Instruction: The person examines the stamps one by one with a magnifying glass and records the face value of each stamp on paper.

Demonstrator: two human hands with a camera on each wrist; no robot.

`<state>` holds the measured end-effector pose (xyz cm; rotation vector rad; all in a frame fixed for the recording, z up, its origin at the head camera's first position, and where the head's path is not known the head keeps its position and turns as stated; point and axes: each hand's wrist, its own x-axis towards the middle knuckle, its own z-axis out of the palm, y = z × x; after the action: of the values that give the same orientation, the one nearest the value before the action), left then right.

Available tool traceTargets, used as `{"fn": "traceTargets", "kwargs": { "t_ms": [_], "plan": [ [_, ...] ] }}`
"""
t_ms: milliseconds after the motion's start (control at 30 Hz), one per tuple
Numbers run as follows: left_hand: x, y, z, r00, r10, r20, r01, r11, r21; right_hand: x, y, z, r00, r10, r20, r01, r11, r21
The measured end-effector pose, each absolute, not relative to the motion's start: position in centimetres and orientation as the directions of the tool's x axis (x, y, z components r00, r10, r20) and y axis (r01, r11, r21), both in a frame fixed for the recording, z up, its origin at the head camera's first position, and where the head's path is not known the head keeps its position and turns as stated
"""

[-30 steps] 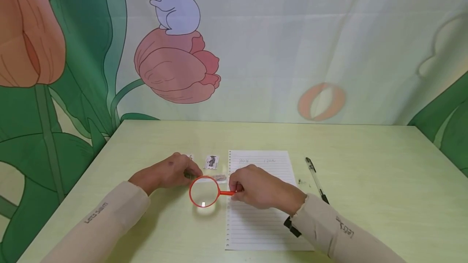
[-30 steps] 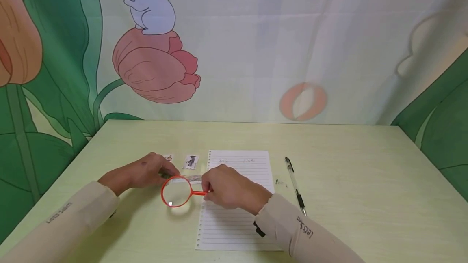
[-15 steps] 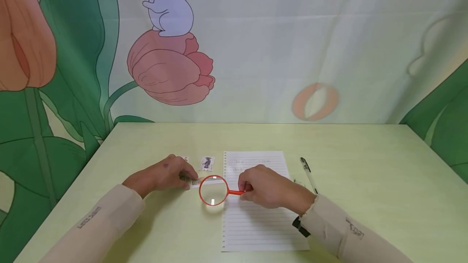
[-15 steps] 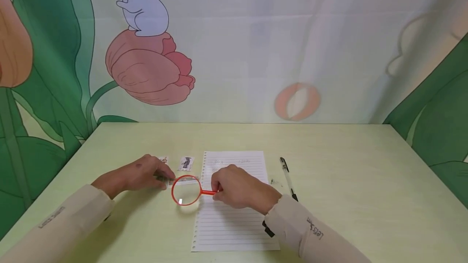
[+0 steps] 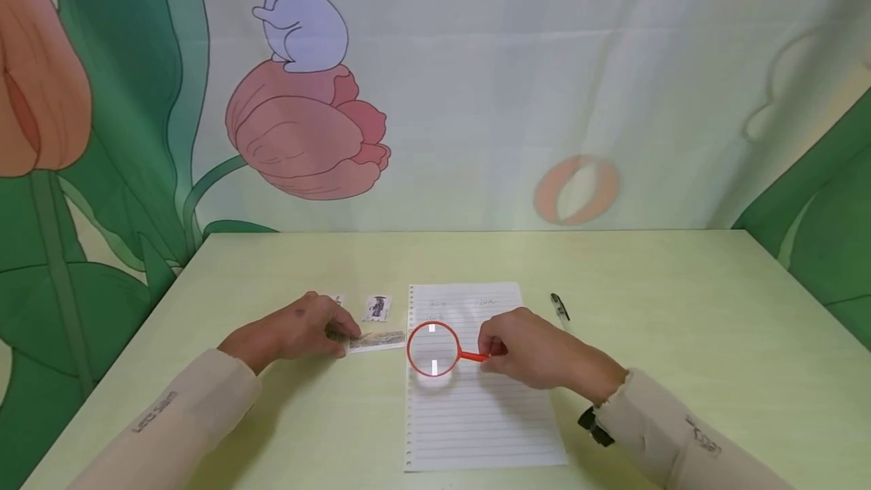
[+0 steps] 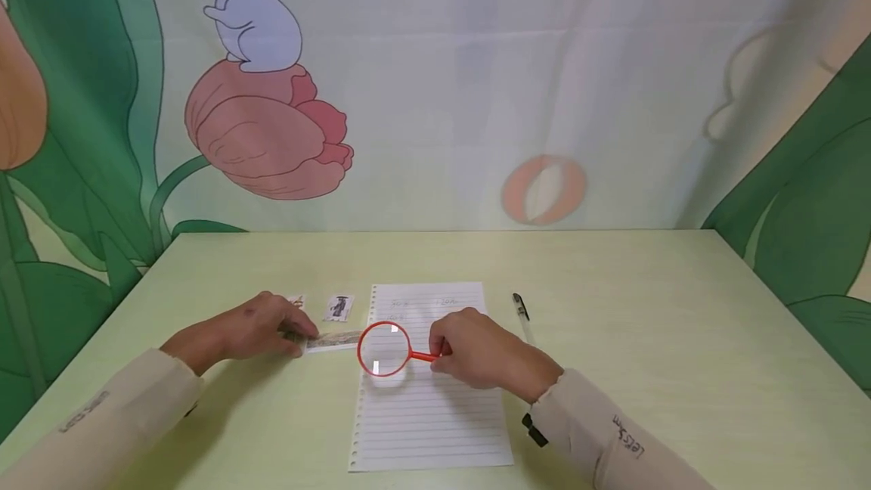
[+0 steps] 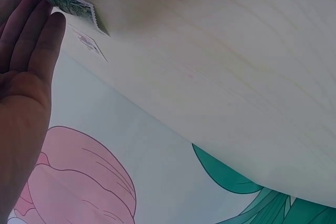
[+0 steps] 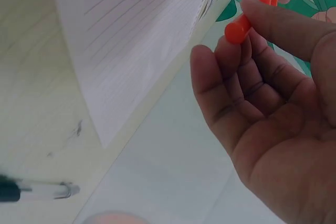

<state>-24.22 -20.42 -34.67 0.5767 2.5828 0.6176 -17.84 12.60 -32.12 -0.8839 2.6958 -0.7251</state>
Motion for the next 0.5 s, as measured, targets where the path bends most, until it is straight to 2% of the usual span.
{"fn": "traceTargets", "kwargs": {
  "t_ms": [500],
  "plan": [
    [-24.1, -20.4, -34.6, -0.832, 0.475, -0.286, 0.282, 0.807, 0.518, -17.4, 16.3, -31.6, -0.842, -0.539, -0.041, -0.434, 0.720, -0.542]
  ]
}}
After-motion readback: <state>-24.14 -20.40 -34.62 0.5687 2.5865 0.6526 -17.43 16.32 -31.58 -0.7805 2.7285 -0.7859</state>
